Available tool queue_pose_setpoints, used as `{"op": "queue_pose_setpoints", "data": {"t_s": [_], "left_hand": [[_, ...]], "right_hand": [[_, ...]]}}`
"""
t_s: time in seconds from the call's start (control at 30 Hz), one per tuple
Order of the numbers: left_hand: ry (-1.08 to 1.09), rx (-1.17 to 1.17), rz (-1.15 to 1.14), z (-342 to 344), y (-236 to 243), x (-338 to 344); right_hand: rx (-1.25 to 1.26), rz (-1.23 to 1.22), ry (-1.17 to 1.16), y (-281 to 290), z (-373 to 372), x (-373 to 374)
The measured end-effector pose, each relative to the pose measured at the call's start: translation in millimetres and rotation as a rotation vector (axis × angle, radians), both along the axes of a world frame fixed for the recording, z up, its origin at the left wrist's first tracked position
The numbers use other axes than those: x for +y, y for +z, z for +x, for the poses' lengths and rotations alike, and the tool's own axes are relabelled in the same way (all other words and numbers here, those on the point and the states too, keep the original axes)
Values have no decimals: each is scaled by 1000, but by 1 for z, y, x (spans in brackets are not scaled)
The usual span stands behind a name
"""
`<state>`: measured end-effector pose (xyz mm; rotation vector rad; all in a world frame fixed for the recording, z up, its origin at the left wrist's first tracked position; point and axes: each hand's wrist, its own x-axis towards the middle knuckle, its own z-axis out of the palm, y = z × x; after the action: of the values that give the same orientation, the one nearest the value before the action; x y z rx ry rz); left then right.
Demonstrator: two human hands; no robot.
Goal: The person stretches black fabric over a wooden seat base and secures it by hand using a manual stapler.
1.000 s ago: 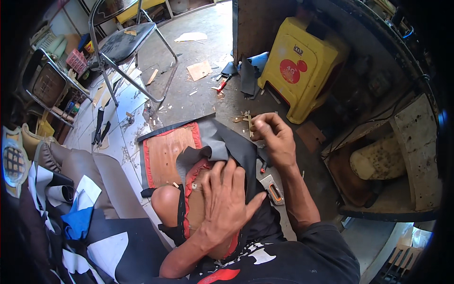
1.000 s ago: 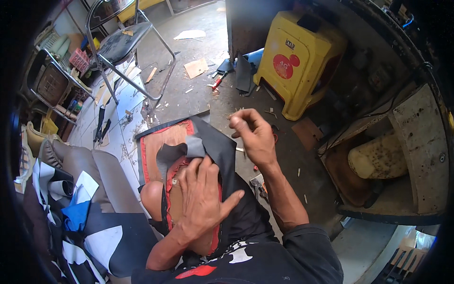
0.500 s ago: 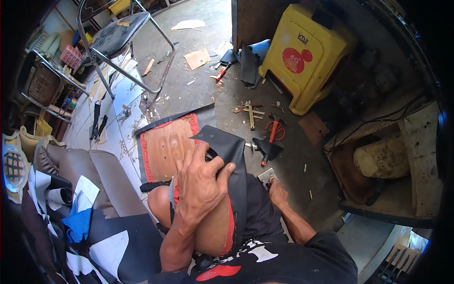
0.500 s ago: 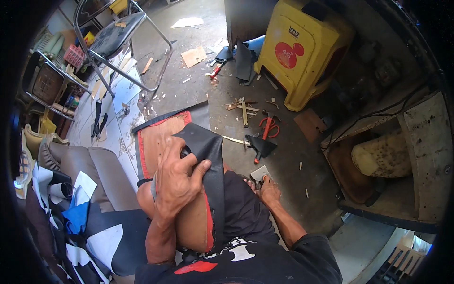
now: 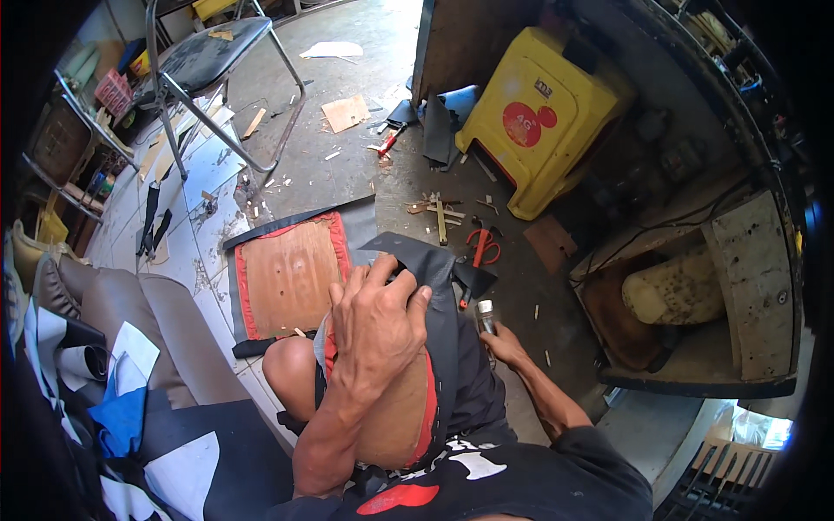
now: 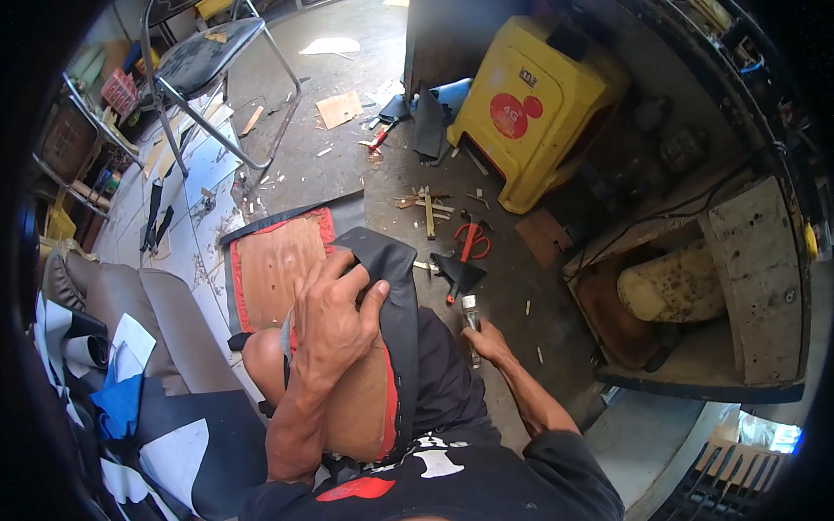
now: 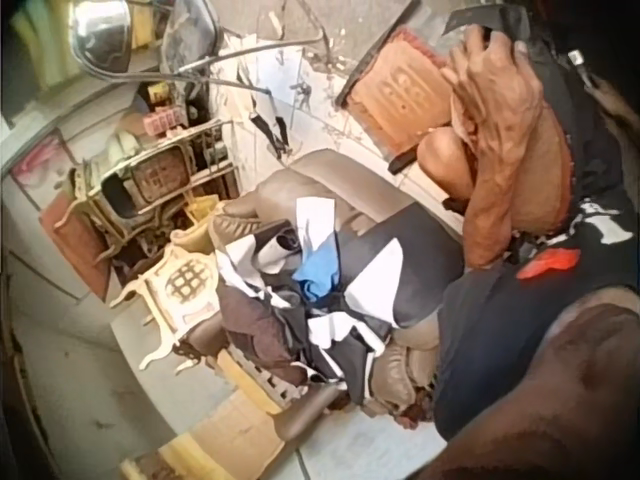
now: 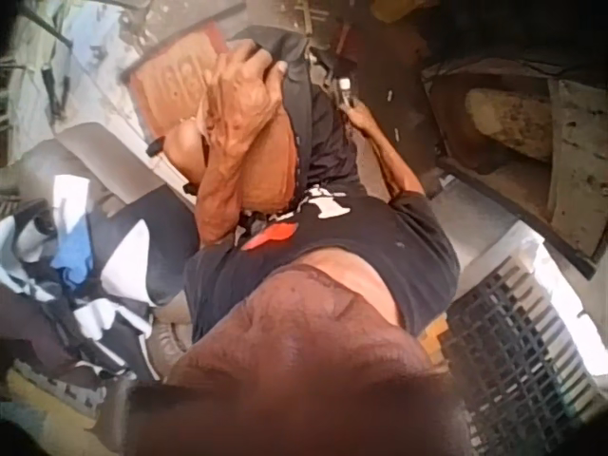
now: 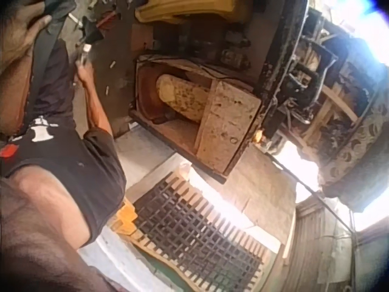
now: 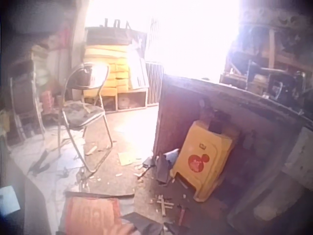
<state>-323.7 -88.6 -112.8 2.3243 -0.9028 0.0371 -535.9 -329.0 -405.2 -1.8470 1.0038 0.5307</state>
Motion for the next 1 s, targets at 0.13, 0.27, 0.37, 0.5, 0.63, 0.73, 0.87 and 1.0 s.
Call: {"op": "queue_pose_setpoints", "data": {"t_s": [0.13,0.27,0.37,0.5,0.63,0.73,0.87,1.0], "left_hand": [[18,-17,9,3,-3,6],[13,-25,14,-2,-2,4],[-12,-59,11,-7,1,-3],[-2,-84,25,-8,-5,-2],[27,-97,41,-5,-8,3],[8,-101,46,-3,-4,4],[10,-78,28,-1,-9,2],[6,-83,22,3,-11,4]], "right_hand": [[-481,173,59,183,26,1],[-506,-98,723,337,72,11],[-387,-179,926,355,97,12],[-376,-251,1017,338,110,11],[-351,-82,1001,350,119,17],[-344,-75,1042,353,106,19],[-362,-188,1037,334,103,28],[-382,-91,1046,355,103,24]]}}
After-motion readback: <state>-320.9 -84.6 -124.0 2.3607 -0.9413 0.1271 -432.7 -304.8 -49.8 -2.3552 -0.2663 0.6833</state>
